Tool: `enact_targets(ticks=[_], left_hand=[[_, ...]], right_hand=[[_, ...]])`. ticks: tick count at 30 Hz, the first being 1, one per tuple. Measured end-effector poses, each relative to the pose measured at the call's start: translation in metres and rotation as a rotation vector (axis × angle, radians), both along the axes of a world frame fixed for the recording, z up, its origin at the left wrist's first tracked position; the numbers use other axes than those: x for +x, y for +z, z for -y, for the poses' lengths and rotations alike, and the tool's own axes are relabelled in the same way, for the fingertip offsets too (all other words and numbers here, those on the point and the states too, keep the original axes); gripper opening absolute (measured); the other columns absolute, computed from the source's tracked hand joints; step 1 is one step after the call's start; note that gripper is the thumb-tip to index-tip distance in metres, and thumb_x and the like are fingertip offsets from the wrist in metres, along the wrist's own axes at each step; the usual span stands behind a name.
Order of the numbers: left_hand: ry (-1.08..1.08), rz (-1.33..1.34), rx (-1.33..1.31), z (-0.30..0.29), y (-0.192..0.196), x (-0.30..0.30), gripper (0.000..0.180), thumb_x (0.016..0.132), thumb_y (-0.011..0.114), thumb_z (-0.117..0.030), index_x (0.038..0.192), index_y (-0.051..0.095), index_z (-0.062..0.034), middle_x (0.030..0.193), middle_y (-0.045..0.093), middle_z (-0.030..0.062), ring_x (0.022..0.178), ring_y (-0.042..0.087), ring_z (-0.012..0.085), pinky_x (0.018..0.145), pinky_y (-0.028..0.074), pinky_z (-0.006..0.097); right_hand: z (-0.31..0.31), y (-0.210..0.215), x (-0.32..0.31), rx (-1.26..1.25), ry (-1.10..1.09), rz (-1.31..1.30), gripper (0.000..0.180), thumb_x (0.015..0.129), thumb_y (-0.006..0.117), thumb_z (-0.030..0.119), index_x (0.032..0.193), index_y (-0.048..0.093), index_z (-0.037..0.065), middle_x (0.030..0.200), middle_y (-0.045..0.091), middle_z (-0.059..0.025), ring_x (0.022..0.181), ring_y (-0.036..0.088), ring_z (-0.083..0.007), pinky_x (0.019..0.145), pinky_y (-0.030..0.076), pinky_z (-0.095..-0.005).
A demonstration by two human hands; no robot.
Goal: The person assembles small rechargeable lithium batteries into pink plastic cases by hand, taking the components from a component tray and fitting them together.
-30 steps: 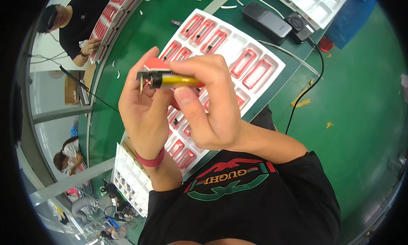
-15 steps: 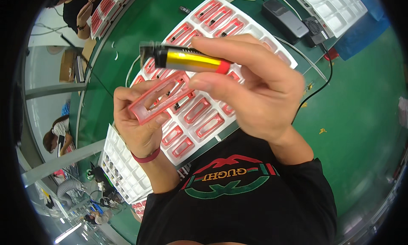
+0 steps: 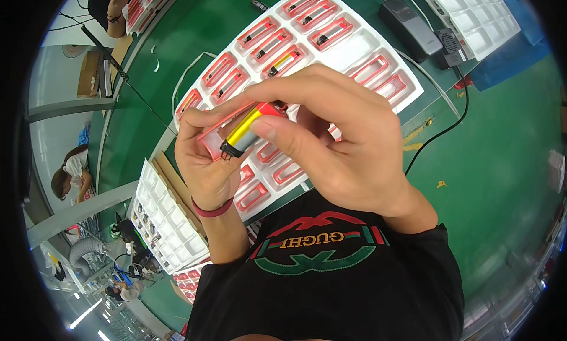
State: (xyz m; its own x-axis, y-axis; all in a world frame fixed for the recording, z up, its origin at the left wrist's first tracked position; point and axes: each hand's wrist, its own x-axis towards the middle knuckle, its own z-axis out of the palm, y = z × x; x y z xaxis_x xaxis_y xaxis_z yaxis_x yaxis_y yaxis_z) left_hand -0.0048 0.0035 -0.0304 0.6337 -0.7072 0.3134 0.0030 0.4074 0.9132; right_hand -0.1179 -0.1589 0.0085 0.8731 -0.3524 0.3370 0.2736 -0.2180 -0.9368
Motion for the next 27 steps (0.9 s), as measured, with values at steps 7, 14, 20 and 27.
enact_targets(ticks=[7, 14, 20, 27], left_hand=[[-0.004, -0.039, 0.014, 0.002, 0.002, -0.005, 0.039, 0.073, 0.060, 0.019, 0.103, 0.044, -0.0002, 0.125, 0.050, 0.0336, 0.119, 0.053, 0.0371, 0.098, 0.048, 0.042], [0.051, -0.038, 0.044, 0.002, 0.004, -0.009, 0.036, 0.076, 0.062, 0.015, 0.102, 0.043, -0.0008, 0.124, 0.052, 0.0325, 0.116, 0.056, 0.0333, 0.096, 0.049, 0.038], [0.131, -0.028, 0.087, 0.000, -0.001, -0.011, 0.036, 0.076, 0.065, 0.014, 0.100, 0.042, -0.0013, 0.122, 0.053, 0.0339, 0.113, 0.058, 0.0325, 0.095, 0.049, 0.039], [0.176, 0.067, 0.134, 0.001, -0.001, -0.011, 0.035, 0.076, 0.059, 0.016, 0.099, 0.040, -0.0016, 0.123, 0.052, 0.0338, 0.118, 0.054, 0.0362, 0.094, 0.050, 0.039]], right_hand=[[-0.014, -0.010, 0.007, 0.090, -0.132, -0.060, 0.026, 0.083, 0.066, -0.003, 0.108, 0.061, -0.008, 0.091, 0.062, -0.0084, 0.069, 0.052, -0.0062, 0.058, 0.040, -0.0181], [-0.028, -0.022, 0.012, 0.035, -0.212, -0.013, 0.023, 0.079, 0.073, 0.004, 0.101, 0.066, 0.002, 0.076, 0.063, -0.0019, 0.049, 0.045, -0.0014, 0.043, 0.032, -0.0175], [-0.027, -0.022, 0.019, -0.323, -0.325, 0.075, 0.026, 0.071, 0.077, 0.003, 0.096, 0.068, 0.003, 0.082, 0.058, -0.0046, 0.061, 0.052, -0.0091, 0.049, 0.039, -0.0215], [-0.028, -0.031, 0.027, -0.261, -0.346, 0.033, 0.033, 0.068, 0.080, 0.006, 0.095, 0.060, 0.004, 0.090, 0.053, -0.0051, 0.061, 0.046, -0.0068, 0.049, 0.036, -0.0194]])
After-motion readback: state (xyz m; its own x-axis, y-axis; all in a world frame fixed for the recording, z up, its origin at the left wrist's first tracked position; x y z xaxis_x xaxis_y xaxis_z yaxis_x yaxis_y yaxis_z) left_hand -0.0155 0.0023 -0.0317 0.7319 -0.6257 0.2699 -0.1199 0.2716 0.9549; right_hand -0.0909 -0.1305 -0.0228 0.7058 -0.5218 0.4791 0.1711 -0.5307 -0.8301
